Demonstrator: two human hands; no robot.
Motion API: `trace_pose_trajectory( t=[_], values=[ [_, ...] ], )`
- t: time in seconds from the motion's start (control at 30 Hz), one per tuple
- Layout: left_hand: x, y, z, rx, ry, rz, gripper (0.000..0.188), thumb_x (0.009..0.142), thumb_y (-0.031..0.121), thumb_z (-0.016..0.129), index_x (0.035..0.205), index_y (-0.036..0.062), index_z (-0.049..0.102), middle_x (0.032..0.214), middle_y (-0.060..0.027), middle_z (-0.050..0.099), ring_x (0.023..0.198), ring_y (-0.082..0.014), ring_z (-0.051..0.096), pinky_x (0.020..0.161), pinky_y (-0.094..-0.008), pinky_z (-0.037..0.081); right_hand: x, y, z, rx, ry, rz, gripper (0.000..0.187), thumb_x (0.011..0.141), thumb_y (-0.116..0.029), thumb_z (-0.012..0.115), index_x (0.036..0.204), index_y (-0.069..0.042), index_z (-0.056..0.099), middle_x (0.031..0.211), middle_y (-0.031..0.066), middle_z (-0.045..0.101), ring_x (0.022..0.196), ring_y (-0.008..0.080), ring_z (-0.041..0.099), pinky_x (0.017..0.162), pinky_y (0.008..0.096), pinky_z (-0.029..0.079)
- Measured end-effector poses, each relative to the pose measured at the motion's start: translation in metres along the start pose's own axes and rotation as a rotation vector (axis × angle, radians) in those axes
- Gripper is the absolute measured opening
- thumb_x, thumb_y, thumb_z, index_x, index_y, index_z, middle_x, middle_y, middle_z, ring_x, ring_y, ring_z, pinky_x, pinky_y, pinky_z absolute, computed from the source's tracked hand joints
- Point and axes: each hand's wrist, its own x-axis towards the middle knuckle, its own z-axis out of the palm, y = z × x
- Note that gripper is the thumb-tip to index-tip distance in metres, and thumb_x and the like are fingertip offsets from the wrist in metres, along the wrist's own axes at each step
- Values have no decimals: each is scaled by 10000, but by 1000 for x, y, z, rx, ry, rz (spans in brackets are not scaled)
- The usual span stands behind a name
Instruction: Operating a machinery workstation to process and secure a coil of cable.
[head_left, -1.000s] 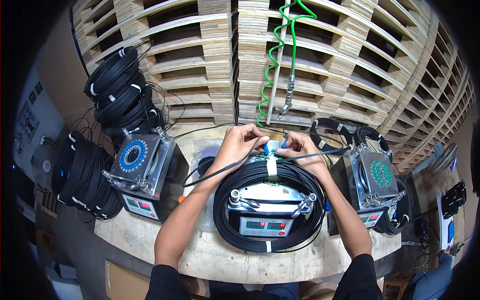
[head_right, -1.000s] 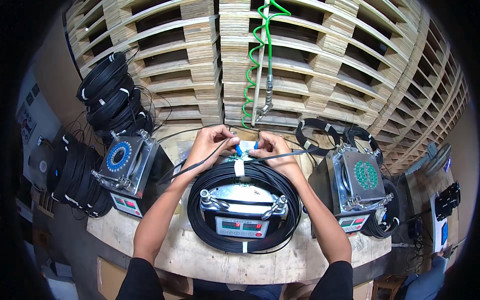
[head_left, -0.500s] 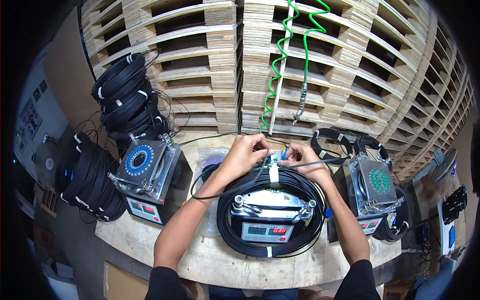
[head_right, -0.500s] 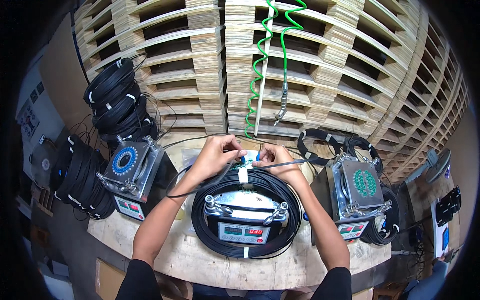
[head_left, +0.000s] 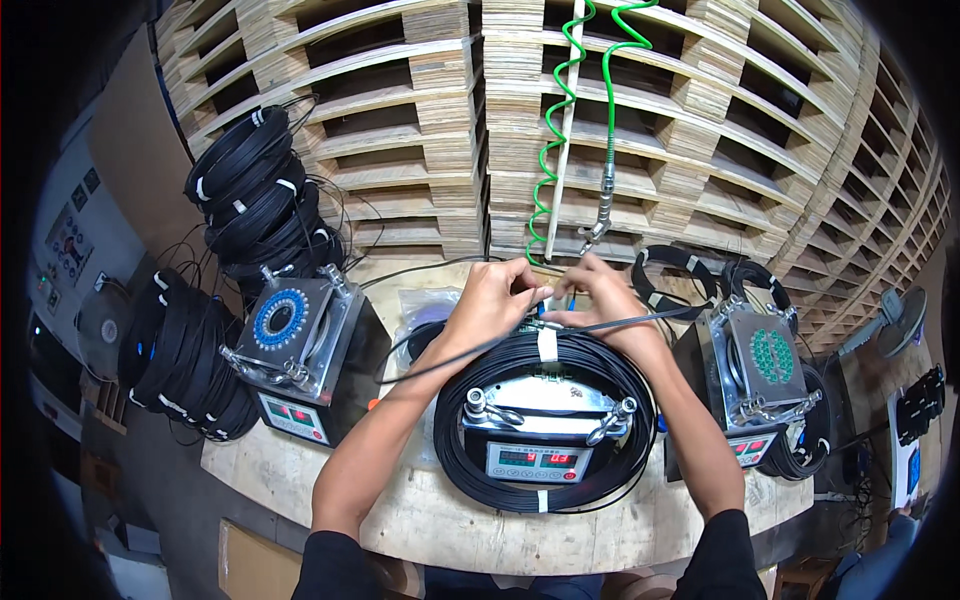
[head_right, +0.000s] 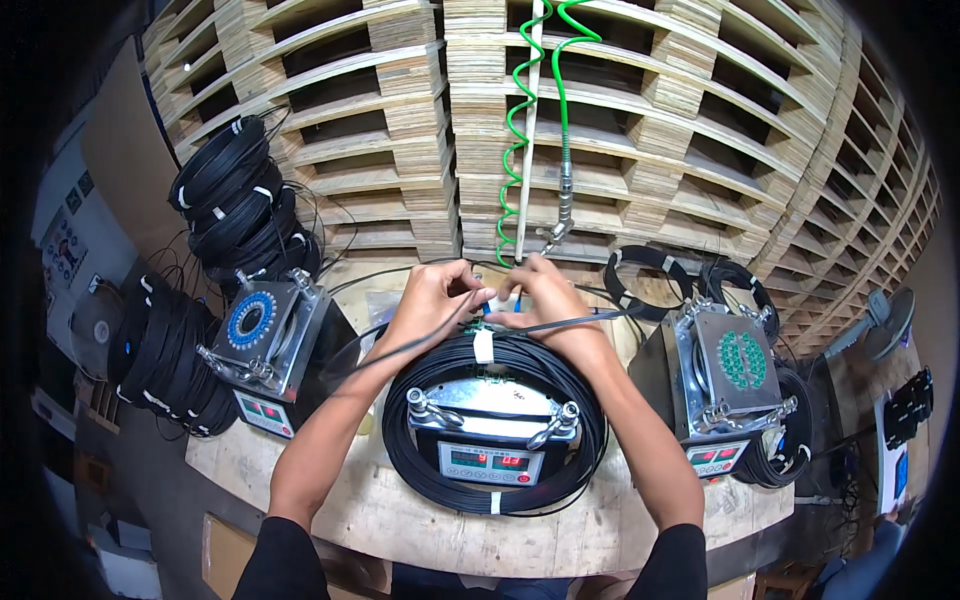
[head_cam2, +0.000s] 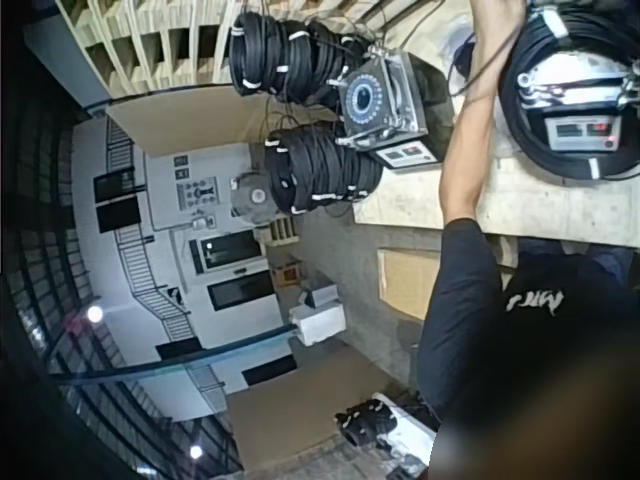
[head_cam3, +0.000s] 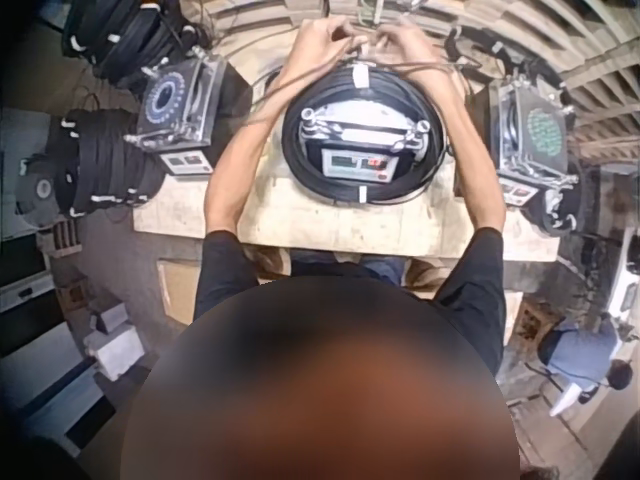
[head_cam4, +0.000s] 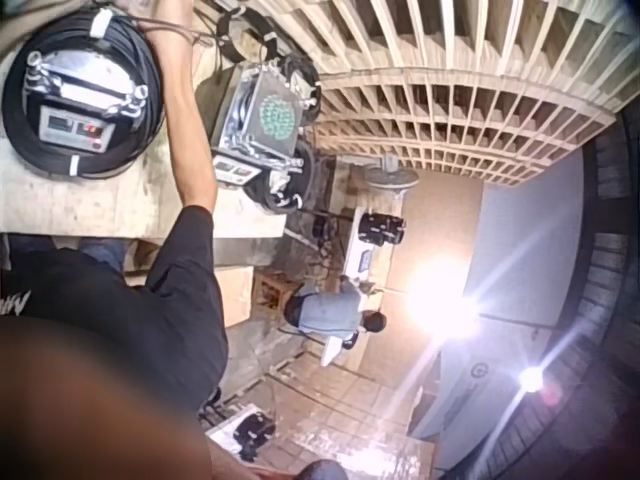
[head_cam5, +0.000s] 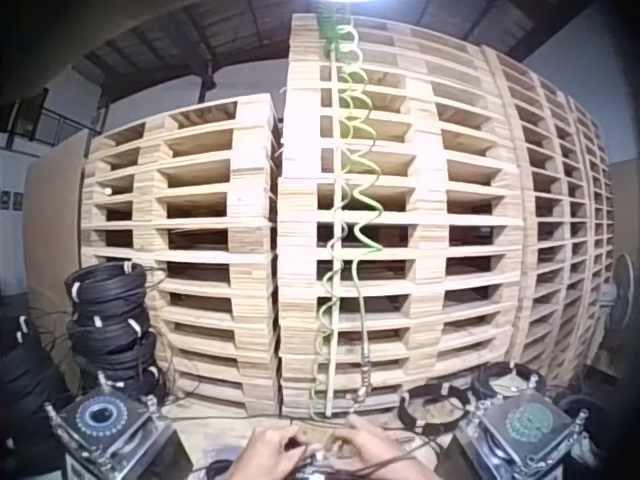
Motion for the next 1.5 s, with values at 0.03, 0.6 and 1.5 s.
trace_pose_trajectory(
  t=[0.03,0.6,1.5],
  values=[
    [0,-3,2,-27,29,26,230,876,167,748,820,-44,675,618,-95,654,563,-82,592,499,-275,447,3,1,4,56,-58,45,377,680,-292,875,868,-25,689,929,136,540,973,316,564,808,414,464],
    [1,8,-1,56,-1,152,288,859,210,757,782,-51,664,610,-160,605,540,-155,548,518,-347,427,7,21,16,130,-89,-100,251,748,-210,824,879,-35,701,883,106,685,941,287,606,850,398,420],
    [-4,12,-18,0,-248,-23,272,846,99,741,1090,-17,710,907,-146,745,851,-181,716,803,-321,565,-36,18,-4,320,179,-83,309,803,-101,757,1105,-42,720,1090,120,723,1158,245,632,992,381,480]
  ],
)
